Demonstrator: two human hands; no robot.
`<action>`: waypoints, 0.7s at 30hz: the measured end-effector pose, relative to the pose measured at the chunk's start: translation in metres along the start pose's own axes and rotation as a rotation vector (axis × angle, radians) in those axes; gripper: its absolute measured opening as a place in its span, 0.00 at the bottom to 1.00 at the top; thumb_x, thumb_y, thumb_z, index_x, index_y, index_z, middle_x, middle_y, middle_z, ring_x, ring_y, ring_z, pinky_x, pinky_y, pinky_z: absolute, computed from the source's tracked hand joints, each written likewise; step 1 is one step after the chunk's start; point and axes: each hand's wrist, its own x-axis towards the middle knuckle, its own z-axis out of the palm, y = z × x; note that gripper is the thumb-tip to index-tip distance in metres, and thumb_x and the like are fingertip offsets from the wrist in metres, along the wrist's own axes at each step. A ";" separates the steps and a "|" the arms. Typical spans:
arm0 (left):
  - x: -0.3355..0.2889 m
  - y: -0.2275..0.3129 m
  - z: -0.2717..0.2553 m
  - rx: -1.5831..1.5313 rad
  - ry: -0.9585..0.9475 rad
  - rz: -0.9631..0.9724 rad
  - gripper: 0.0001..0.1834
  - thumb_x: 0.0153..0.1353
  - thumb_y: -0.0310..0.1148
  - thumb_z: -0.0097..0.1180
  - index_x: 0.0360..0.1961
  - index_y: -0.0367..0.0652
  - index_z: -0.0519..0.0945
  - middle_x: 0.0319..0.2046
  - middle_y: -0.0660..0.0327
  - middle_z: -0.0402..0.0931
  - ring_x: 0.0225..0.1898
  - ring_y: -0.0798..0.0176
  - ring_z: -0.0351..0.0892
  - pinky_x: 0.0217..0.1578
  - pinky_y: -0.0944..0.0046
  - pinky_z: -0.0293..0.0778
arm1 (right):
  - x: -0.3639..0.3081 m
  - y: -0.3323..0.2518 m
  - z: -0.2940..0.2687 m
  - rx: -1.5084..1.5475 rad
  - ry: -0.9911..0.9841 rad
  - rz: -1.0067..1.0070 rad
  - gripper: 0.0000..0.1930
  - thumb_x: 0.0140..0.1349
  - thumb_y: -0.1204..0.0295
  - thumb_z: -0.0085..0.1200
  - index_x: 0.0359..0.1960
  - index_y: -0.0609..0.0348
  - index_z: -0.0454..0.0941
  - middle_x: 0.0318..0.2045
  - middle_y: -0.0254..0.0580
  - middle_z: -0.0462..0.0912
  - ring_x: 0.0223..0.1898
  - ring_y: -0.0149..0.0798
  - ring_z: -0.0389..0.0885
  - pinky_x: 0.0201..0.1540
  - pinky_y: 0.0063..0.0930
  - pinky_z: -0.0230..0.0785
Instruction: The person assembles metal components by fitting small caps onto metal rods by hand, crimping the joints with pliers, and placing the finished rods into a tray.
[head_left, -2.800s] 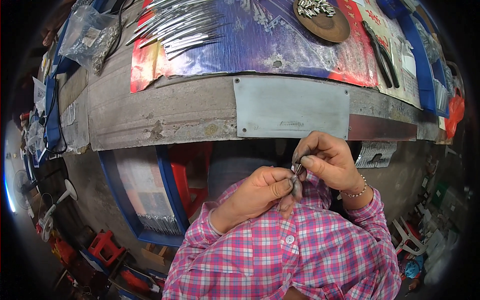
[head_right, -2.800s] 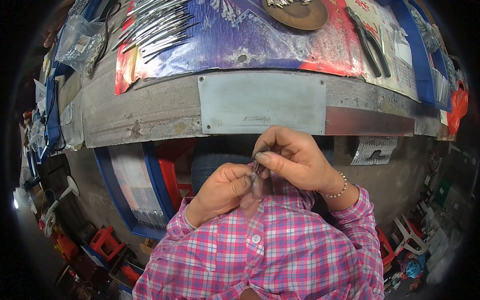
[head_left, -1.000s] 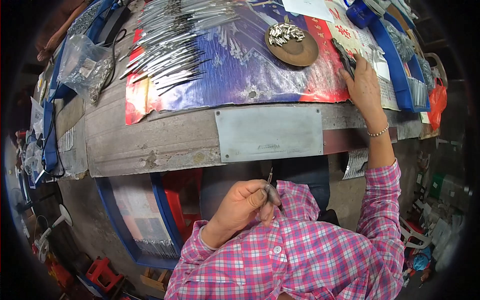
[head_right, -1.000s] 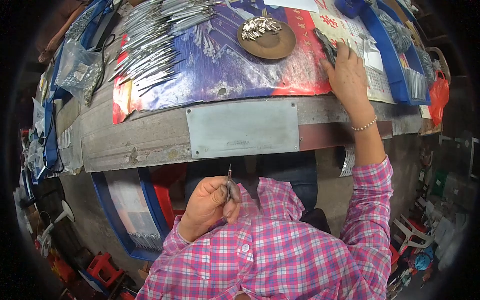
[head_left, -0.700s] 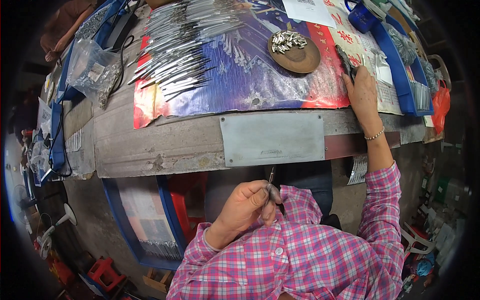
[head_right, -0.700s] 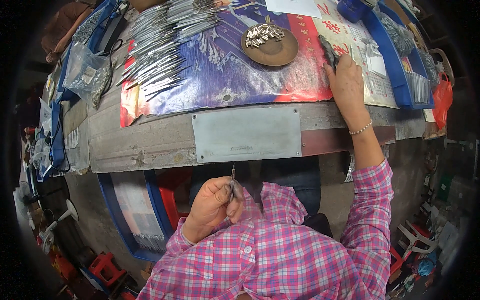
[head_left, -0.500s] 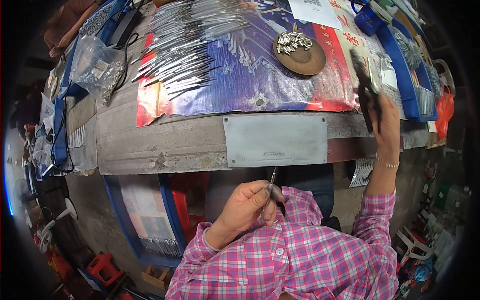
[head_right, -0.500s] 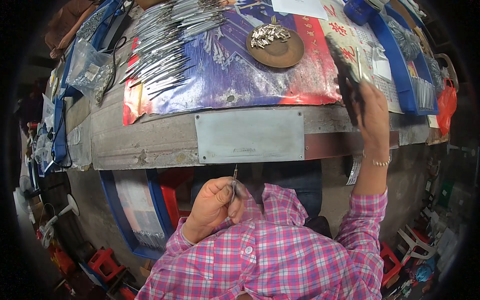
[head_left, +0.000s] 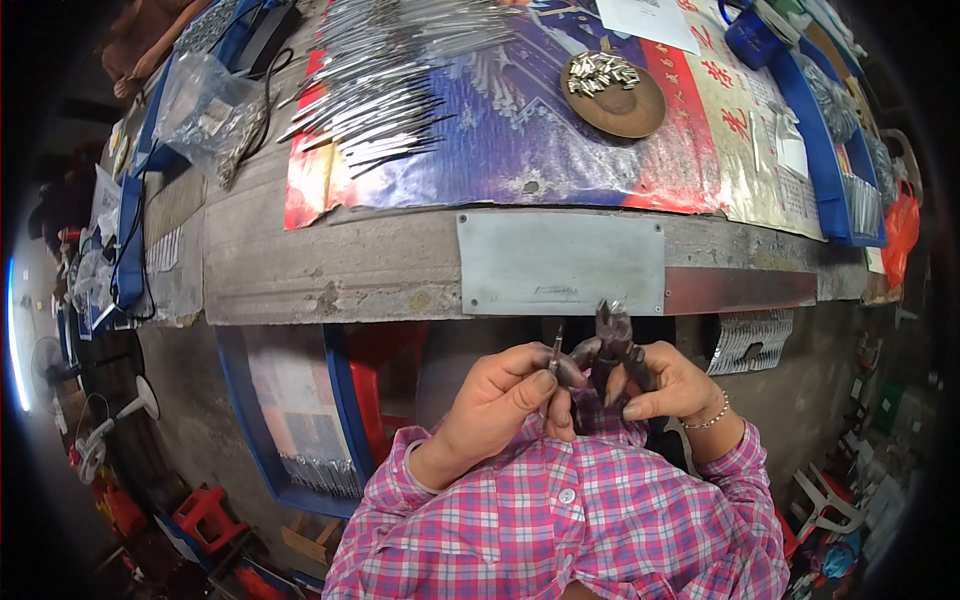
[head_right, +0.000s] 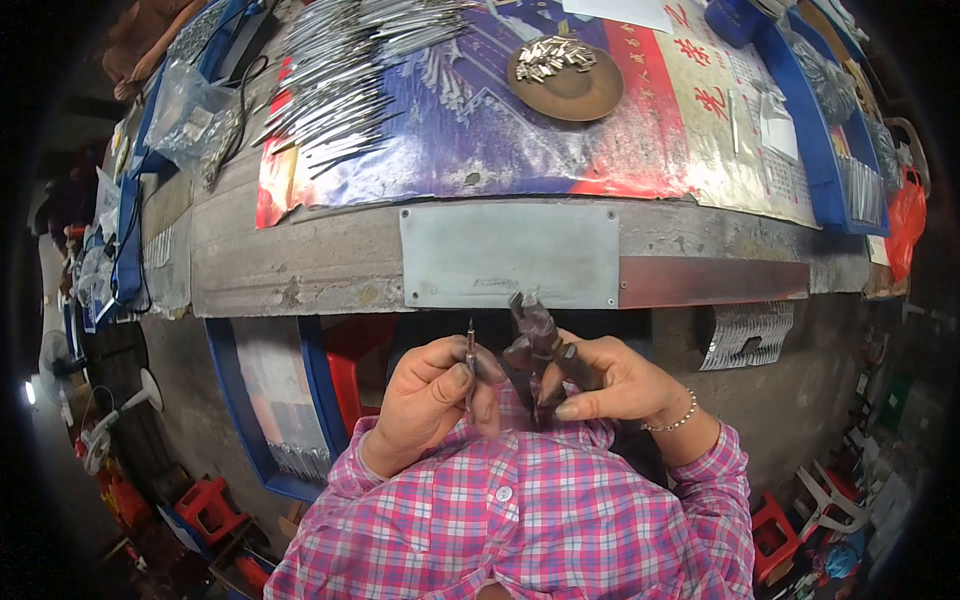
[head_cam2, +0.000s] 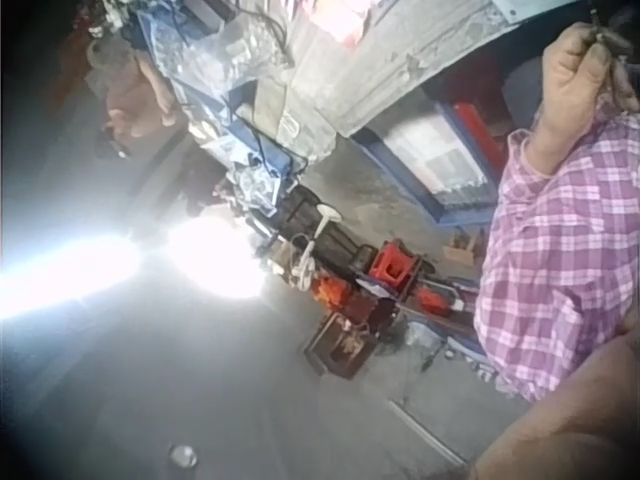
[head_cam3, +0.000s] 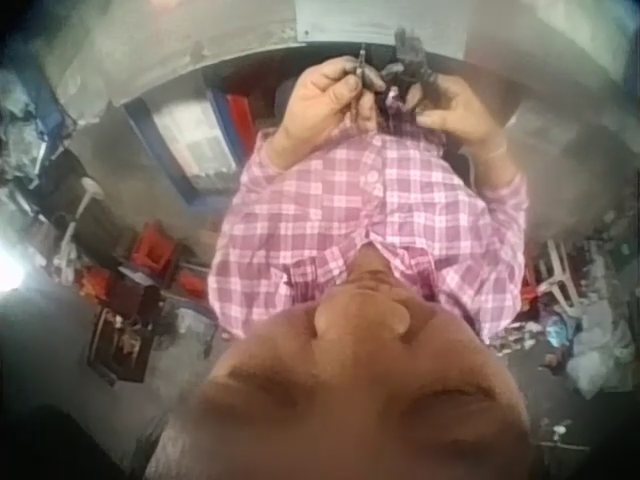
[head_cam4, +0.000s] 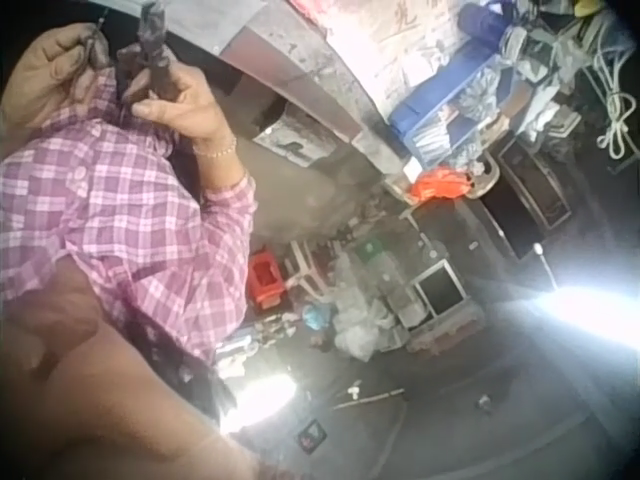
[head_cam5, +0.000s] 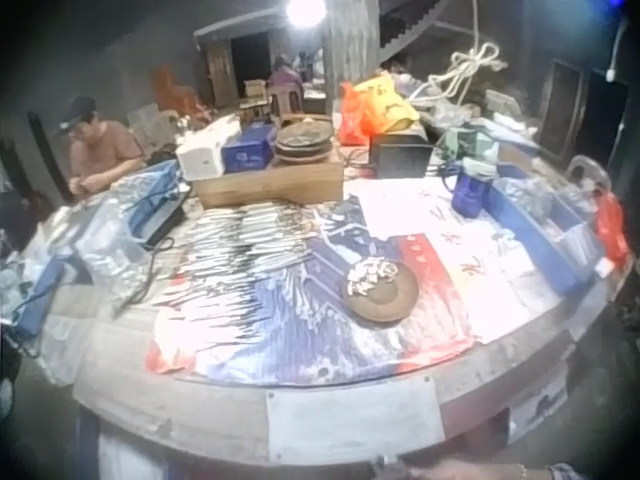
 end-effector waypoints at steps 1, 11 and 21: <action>-0.001 0.000 -0.001 0.032 -0.012 -0.011 0.16 0.66 0.35 0.45 0.40 0.28 0.71 0.20 0.54 0.73 0.21 0.60 0.76 0.24 0.65 0.73 | 0.002 0.003 0.001 -0.003 -0.008 0.003 0.10 0.50 0.73 0.61 0.31 0.67 0.78 0.51 0.45 0.69 0.44 0.35 0.70 0.47 0.31 0.63; -0.009 -0.001 0.001 0.239 -0.043 -0.006 0.12 0.67 0.32 0.41 0.42 0.34 0.72 0.21 0.61 0.74 0.22 0.70 0.76 0.23 0.75 0.72 | 0.008 0.014 0.007 -0.143 -0.074 -0.079 0.10 0.52 0.73 0.62 0.33 0.66 0.78 0.43 0.41 0.68 0.45 0.37 0.68 0.48 0.29 0.62; -0.008 -0.002 -0.001 0.234 0.000 -0.050 0.12 0.67 0.32 0.42 0.41 0.34 0.73 0.20 0.63 0.74 0.20 0.72 0.76 0.20 0.76 0.70 | 0.010 0.011 0.006 -0.296 -0.090 -0.116 0.10 0.50 0.72 0.63 0.33 0.63 0.78 0.50 0.47 0.67 0.53 0.42 0.65 0.54 0.35 0.58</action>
